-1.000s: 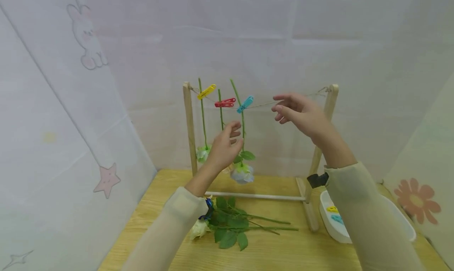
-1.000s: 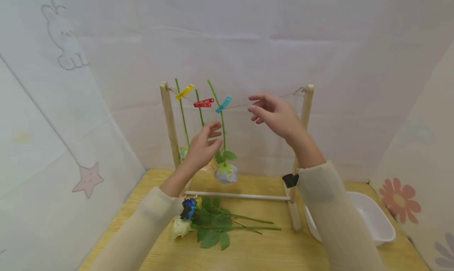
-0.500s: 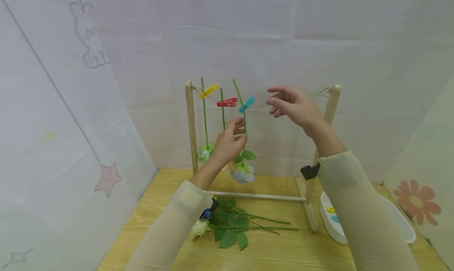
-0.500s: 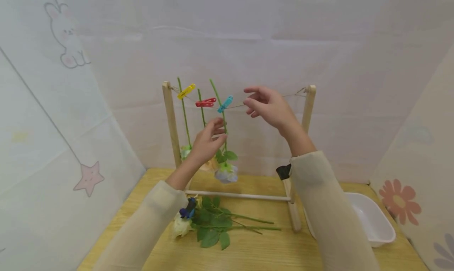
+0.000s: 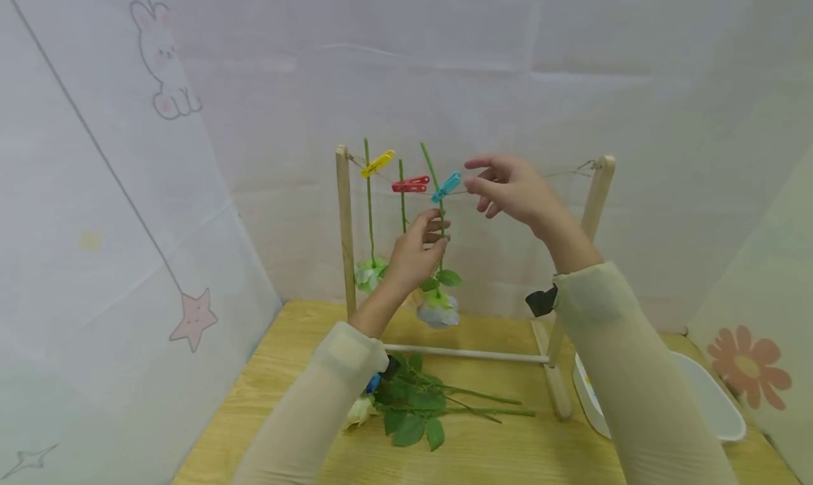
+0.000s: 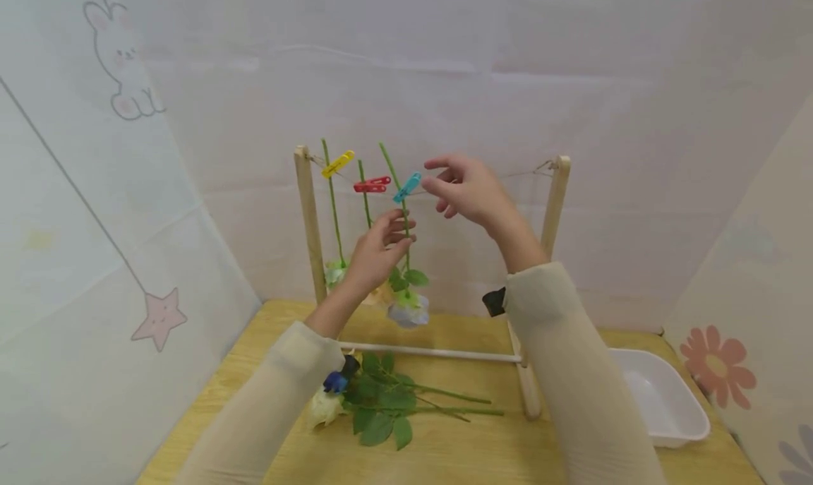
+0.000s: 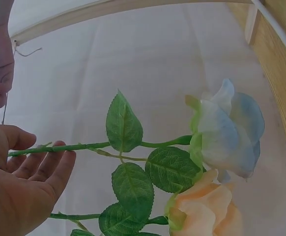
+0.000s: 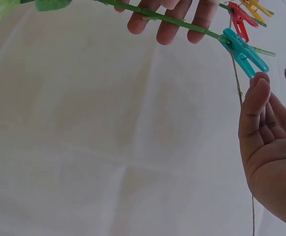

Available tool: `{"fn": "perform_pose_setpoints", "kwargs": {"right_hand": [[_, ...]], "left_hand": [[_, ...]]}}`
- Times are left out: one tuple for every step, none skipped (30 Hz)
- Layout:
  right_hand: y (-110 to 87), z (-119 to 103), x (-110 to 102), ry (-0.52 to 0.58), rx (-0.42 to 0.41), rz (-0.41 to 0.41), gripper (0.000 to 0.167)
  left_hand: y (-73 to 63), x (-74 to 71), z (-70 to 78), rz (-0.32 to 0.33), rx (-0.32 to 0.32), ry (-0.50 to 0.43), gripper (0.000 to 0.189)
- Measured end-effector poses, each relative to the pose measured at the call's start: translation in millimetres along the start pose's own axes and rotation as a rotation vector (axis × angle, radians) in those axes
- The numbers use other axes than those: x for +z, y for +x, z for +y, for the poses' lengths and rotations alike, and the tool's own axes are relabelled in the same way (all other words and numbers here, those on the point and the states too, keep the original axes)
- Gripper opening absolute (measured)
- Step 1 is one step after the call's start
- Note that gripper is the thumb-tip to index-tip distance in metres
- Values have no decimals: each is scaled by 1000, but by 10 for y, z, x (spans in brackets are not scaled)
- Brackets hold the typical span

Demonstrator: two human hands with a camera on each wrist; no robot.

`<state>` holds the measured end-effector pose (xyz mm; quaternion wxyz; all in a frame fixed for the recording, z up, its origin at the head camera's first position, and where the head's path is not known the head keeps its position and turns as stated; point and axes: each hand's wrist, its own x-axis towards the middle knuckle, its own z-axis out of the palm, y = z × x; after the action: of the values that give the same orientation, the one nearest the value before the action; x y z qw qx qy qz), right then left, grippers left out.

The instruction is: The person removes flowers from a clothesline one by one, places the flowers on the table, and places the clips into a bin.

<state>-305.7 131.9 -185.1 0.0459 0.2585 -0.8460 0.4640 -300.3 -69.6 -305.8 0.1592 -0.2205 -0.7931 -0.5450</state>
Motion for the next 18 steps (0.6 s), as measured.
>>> {"fn": "perform_pose_setpoints", "kwargs": {"right_hand": [[3,-2,5,-5,8,-8,49],[6,-4,9,-8,16,-16,49],[10,-5,13,-11,23,-23,48],[21,-6,16,-14,35,-29,48],[30,-8,18,-15,46,-32,48],[39,-12,19,-18,57,-35,48],[53,-10,18,-21,68,-37,48],[62,-14,17,-25,75,-39,48],[70,-17,17,-27,84,-42,49],[76,-20,18,-26,92,-45,50],[77,-21,22,-23,95,-49,50],[81,-19,26,-19,100,-54,51],[84,-17,33,-15,104,-59,52],[86,-14,41,-13,108,-64,52],[90,-10,50,-10,113,-68,53],[93,-7,58,-4,117,-71,52],[96,-6,67,-1,121,-73,52],[98,-4,73,2,124,-74,52]], "left_hand": [[-2,12,-1,3,0,-5,46],[-5,22,-2,4,0,-12,46],[-4,32,-2,9,0,-12,46],[0,41,-2,14,-1,-12,46],[5,47,2,19,0,-12,46],[11,52,7,24,2,-13,46],[18,55,12,28,-1,-12,46],[26,58,18,33,-2,-11,46],[33,61,24,38,-6,-9,45],[37,64,27,39,-12,-19,43],[40,66,28,39,-16,-32,42],[43,69,27,39,-23,-43,41],[44,71,24,40,-31,-55,39],[43,71,21,40,-36,-68,38],[42,71,16,40,-42,-78,37],[40,70,11,38,-46,-86,36],[39,69,8,37,-48,-88,36],[39,67,5,36,-50,-86,35]]}}
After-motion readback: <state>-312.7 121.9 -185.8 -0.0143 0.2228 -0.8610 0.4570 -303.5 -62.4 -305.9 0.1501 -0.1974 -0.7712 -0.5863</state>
